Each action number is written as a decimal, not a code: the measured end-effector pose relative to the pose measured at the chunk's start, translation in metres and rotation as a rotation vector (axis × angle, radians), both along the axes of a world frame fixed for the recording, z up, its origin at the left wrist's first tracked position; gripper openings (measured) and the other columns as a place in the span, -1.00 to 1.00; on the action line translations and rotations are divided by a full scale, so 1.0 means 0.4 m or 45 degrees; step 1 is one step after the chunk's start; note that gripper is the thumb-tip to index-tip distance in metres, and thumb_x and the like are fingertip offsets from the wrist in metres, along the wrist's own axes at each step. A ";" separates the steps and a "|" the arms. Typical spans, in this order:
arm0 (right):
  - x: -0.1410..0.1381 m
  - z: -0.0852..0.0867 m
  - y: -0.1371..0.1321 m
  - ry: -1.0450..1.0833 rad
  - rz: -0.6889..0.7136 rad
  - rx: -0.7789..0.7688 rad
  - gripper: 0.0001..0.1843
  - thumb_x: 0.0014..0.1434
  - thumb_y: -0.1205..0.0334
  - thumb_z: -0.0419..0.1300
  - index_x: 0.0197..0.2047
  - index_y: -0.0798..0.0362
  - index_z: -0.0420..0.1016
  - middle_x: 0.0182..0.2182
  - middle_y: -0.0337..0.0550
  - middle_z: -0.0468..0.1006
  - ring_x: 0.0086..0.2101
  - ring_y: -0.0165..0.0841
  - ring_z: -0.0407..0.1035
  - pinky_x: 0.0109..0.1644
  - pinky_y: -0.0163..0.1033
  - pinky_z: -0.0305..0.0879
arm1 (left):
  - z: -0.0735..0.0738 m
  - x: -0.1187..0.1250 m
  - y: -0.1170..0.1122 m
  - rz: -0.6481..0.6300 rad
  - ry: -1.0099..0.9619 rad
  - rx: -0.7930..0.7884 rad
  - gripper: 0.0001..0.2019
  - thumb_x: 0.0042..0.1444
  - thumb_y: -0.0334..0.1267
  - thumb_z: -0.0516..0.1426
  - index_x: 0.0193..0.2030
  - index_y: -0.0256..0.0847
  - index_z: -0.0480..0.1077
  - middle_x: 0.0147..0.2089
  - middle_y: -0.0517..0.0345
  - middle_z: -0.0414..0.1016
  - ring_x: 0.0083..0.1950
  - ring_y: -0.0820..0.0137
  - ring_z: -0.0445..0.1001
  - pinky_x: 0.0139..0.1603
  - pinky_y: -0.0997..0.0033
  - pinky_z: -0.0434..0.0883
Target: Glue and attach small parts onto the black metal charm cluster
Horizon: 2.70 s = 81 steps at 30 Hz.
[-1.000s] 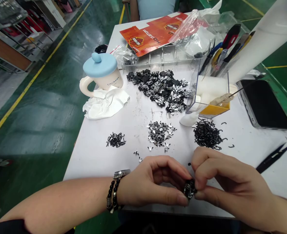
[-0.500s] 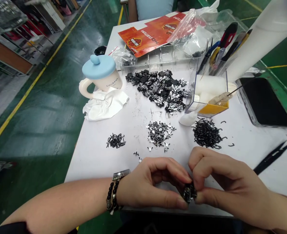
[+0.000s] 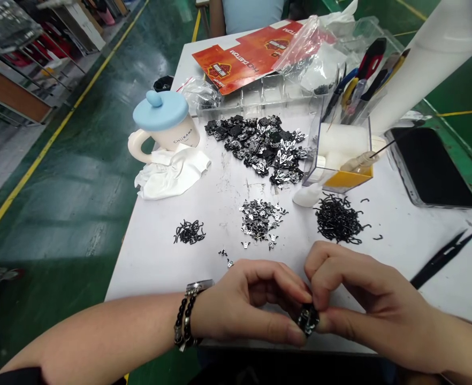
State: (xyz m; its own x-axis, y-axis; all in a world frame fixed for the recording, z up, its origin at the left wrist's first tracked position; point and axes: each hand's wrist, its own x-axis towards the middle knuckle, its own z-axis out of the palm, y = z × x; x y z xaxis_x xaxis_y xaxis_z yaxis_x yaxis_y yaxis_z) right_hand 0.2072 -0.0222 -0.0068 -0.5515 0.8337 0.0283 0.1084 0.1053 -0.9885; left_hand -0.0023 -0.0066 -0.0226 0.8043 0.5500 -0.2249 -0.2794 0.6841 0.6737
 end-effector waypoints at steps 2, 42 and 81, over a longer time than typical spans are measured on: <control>-0.003 0.002 0.003 -0.005 -0.012 0.053 -0.88 0.16 0.30 0.25 -0.34 0.01 0.34 -0.38 -0.27 0.34 -0.33 -0.48 0.31 -0.27 -0.37 0.26 | -0.006 0.001 -0.003 -0.037 -0.032 -0.167 -0.69 -0.14 -0.58 0.30 -0.22 -0.24 0.51 -0.19 0.12 0.49 -0.14 0.47 0.49 -0.04 0.45 0.41; 0.037 0.090 0.011 -0.302 -0.326 0.489 -0.90 0.21 0.36 0.14 -0.26 -0.05 0.36 -0.36 -0.21 0.44 -0.30 -0.36 0.37 -0.31 -0.29 0.31 | 0.005 0.008 0.016 0.187 -0.136 -0.448 -0.73 0.01 -0.45 0.23 -0.10 -0.32 0.44 -0.15 -0.03 0.56 -0.16 0.33 0.57 -0.11 0.41 0.44; -0.046 0.002 0.010 -0.038 -0.356 0.365 -0.84 0.18 0.42 0.19 -0.20 -0.02 0.51 -0.38 -0.25 0.47 -0.34 -0.52 0.39 -0.28 -0.45 0.35 | 0.008 0.010 0.013 0.290 -0.129 -0.518 -0.69 -0.02 -0.47 0.26 -0.07 -0.35 0.49 -0.21 0.08 0.58 -0.20 0.44 0.54 -0.05 0.46 0.44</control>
State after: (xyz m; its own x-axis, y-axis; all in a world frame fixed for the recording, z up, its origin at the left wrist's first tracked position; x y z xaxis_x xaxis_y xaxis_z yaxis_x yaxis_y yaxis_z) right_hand 0.1886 -0.0181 -0.0062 -0.3086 0.9124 0.2689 0.2000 0.3386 -0.9194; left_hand 0.0017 -0.0014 -0.0193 0.7024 0.5984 -0.3854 -0.5035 0.8004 0.3253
